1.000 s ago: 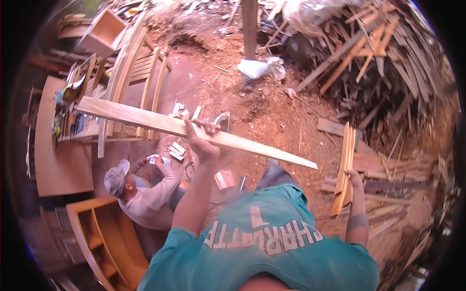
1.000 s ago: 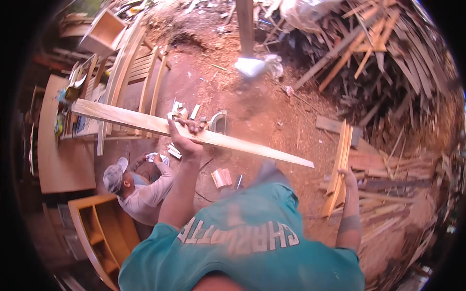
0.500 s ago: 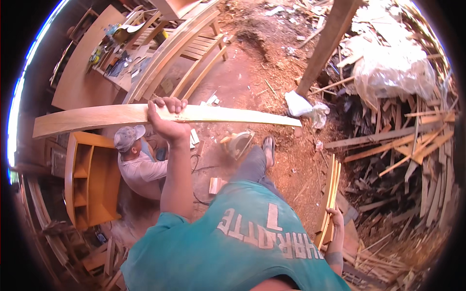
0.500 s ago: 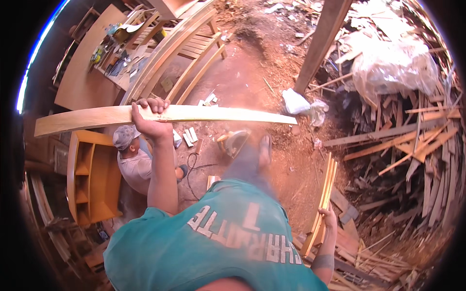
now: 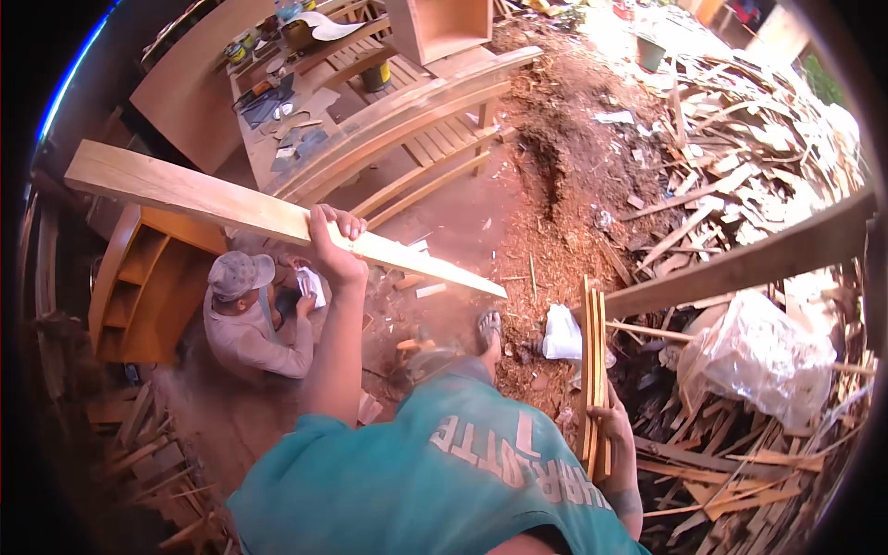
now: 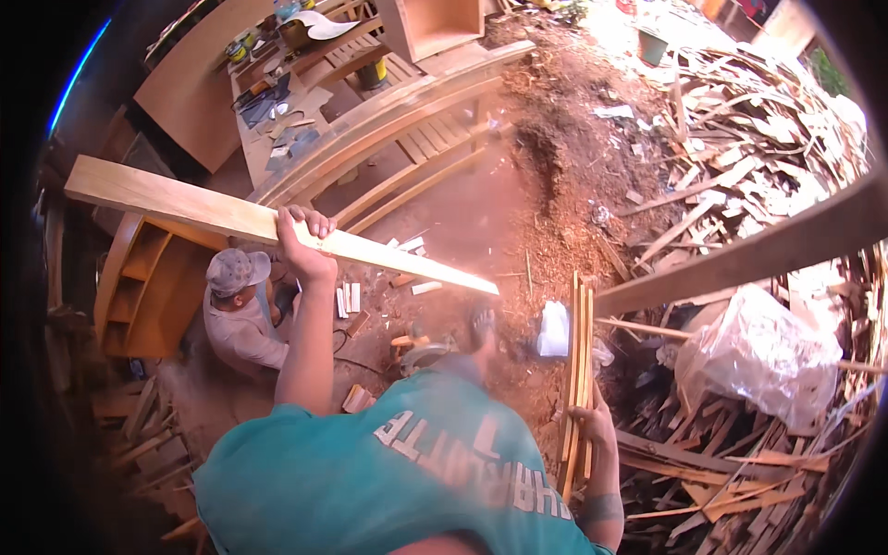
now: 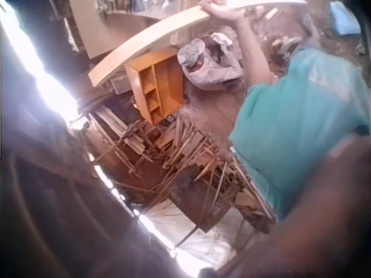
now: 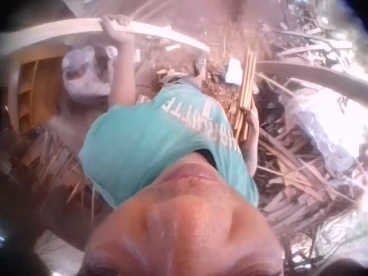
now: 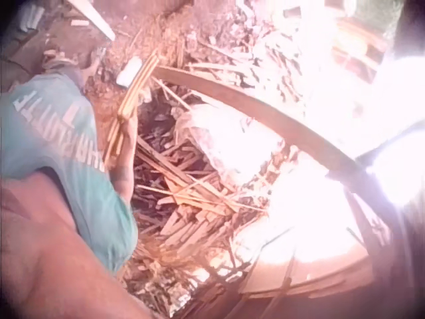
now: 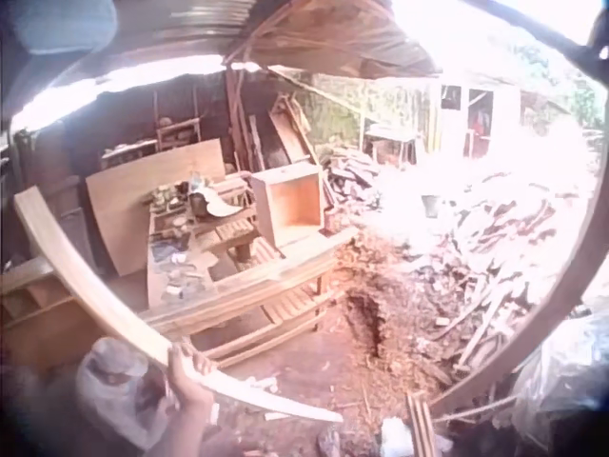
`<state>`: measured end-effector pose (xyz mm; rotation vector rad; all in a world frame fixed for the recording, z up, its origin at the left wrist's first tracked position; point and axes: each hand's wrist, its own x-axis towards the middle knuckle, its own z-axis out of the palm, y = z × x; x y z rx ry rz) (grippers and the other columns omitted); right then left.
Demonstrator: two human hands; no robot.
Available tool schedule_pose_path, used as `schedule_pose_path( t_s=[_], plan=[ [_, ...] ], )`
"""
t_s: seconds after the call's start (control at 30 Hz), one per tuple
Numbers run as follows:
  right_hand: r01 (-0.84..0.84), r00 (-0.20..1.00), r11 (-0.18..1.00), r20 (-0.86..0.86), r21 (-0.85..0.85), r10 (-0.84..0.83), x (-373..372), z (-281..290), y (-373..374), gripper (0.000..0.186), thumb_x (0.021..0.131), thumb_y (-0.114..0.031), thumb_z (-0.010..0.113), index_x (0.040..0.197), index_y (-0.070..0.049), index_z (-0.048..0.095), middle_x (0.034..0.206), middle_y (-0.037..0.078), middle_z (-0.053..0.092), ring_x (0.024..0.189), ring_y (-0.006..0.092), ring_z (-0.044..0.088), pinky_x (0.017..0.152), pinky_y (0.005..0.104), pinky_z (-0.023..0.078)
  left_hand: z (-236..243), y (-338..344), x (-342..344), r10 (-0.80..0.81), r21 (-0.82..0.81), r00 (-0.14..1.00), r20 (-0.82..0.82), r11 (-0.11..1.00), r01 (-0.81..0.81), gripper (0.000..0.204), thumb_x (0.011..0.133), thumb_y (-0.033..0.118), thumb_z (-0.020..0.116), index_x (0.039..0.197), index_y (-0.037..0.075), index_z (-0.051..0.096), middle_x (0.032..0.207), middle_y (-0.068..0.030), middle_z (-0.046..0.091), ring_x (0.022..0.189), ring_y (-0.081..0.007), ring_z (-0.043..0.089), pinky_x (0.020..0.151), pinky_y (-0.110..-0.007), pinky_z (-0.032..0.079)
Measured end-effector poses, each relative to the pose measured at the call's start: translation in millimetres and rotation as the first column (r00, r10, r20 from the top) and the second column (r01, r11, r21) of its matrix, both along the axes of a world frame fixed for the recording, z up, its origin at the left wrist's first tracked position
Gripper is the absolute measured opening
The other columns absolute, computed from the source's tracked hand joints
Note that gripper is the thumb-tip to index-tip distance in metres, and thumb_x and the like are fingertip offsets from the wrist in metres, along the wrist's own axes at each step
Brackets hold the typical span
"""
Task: The person measures and marks a wooden board with a tape measure and pencil, then uses a hammer to attach several smaller wooden pieces to it.
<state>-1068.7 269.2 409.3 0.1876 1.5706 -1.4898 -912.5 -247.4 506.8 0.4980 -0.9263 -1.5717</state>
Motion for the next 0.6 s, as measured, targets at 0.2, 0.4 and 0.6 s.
schedule_pose_path(
  t_s=[0.2,0.4,0.6],
  plan=[
    [-0.228,0.960,0.973,-0.176,-0.043,0.217,-148,25,-113,0.100,0.071,0.017,0.067,0.161,-0.006,0.029,0.127,0.010,0.064,0.102,0.0173,0.065,0.086,0.0275,0.054,14,-57,-25,0.116,-0.066,0.993,-0.011,0.991,-0.116,0.033,0.104,0.042,0.051,0.089,0.014,0.046,0.068,-0.0002,0.041,0.062,-0.0129,0.040,0.067,-0.032,0.037],
    [-0.600,0.714,0.788,-0.351,0.139,0.606,-253,93,-292,0.095,0.075,0.009,0.066,0.161,-0.006,0.027,0.116,0.008,0.067,0.082,0.0131,0.065,0.071,0.0253,0.054,7,-64,-7,0.255,-0.081,0.953,-0.161,0.959,-0.271,0.026,0.104,0.036,0.052,0.094,0.012,0.046,0.074,-0.0012,0.043,0.066,-0.0128,0.043,0.069,-0.033,0.039],
    [-0.779,0.562,0.627,-0.479,-0.030,0.675,-310,113,-527,0.093,0.078,0.002,0.069,0.161,-0.006,0.028,0.091,0.006,0.068,0.069,0.0104,0.061,0.063,0.0263,0.051,6,-58,8,0.578,-0.014,0.806,-0.127,0.811,-0.584,0.035,0.106,0.043,0.047,0.089,0.013,0.046,0.069,0.0003,0.040,0.063,-0.0106,0.040,0.065,-0.029,0.035]
  ],
)
